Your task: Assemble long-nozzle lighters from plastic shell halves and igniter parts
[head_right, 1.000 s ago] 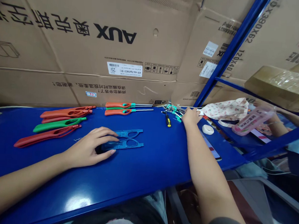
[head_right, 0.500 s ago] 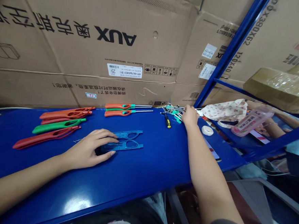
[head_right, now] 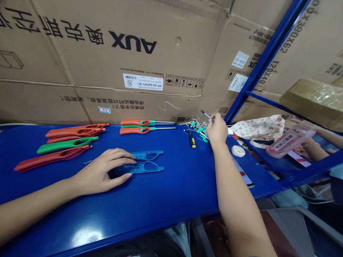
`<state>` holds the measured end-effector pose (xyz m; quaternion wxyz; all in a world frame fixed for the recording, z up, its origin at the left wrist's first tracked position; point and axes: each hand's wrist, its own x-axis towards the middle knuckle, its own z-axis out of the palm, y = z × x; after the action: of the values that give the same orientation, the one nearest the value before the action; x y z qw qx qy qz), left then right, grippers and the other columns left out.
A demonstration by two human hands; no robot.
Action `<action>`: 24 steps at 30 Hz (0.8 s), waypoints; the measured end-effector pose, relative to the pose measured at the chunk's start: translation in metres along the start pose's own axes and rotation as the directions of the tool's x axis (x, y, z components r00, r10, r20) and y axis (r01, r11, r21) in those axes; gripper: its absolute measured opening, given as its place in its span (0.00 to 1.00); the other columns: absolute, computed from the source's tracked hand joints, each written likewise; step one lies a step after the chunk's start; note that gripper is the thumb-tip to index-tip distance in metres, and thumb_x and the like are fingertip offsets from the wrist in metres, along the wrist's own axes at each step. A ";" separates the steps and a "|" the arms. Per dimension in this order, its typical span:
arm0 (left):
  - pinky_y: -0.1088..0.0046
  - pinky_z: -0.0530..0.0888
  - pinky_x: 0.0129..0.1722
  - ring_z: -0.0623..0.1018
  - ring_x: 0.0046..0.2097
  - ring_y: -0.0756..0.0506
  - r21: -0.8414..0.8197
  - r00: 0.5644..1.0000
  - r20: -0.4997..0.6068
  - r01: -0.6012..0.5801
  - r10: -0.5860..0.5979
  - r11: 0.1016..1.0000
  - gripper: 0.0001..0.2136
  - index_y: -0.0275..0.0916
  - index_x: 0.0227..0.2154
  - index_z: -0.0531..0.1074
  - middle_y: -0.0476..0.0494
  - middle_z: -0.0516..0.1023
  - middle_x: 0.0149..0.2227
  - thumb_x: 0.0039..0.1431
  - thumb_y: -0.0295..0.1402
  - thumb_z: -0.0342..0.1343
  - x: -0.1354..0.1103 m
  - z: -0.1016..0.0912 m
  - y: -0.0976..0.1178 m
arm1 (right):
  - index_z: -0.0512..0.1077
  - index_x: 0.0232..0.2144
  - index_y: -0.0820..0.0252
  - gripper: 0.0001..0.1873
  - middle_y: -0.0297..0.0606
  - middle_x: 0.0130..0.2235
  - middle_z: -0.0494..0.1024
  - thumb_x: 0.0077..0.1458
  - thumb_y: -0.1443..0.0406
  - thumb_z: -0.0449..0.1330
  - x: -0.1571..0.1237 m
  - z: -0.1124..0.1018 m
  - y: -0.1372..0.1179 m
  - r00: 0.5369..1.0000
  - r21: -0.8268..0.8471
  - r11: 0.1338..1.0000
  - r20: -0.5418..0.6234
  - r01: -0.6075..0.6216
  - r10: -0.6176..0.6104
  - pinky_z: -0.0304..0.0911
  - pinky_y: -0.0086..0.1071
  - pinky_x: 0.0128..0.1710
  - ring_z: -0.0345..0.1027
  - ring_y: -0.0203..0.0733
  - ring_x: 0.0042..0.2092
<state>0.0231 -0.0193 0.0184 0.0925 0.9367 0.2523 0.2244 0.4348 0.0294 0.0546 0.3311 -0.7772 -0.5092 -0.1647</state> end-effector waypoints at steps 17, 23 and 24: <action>0.57 0.77 0.49 0.77 0.50 0.42 -0.196 0.936 -0.016 0.341 -0.351 0.919 0.15 0.37 0.53 0.71 0.38 0.74 0.53 0.68 0.38 0.56 0.235 0.079 0.001 | 0.70 0.42 0.56 0.08 0.43 0.41 0.80 0.60 0.66 0.55 -0.006 0.003 -0.016 1.000 0.079 0.997 -0.013 0.003 -0.002 0.54 0.33 0.32 0.72 0.49 0.39; 0.57 0.77 0.49 0.77 0.50 0.41 -0.153 0.921 0.032 0.389 -0.389 0.909 0.15 0.37 0.53 0.70 0.38 0.73 0.54 0.68 0.38 0.56 0.271 0.103 -0.005 | 0.70 0.43 0.56 0.09 0.42 0.42 0.81 0.61 0.66 0.54 -0.006 0.006 -0.019 1.000 0.071 0.997 0.011 0.010 -0.011 0.56 0.34 0.34 0.73 0.50 0.40; 0.57 0.77 0.49 0.77 0.50 0.41 -0.148 0.922 0.036 0.387 -0.386 0.910 0.15 0.37 0.53 0.70 0.38 0.73 0.54 0.68 0.38 0.56 0.274 0.105 -0.005 | 0.70 0.44 0.56 0.08 0.42 0.42 0.81 0.61 0.66 0.54 -0.006 0.006 -0.019 1.000 0.069 0.998 0.017 0.011 -0.012 0.57 0.34 0.34 0.73 0.50 0.41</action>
<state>0.2812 0.1194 0.0264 0.2069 0.8592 0.4144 0.2174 0.4144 0.0347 0.0536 0.3521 -0.7638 -0.5220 -0.1421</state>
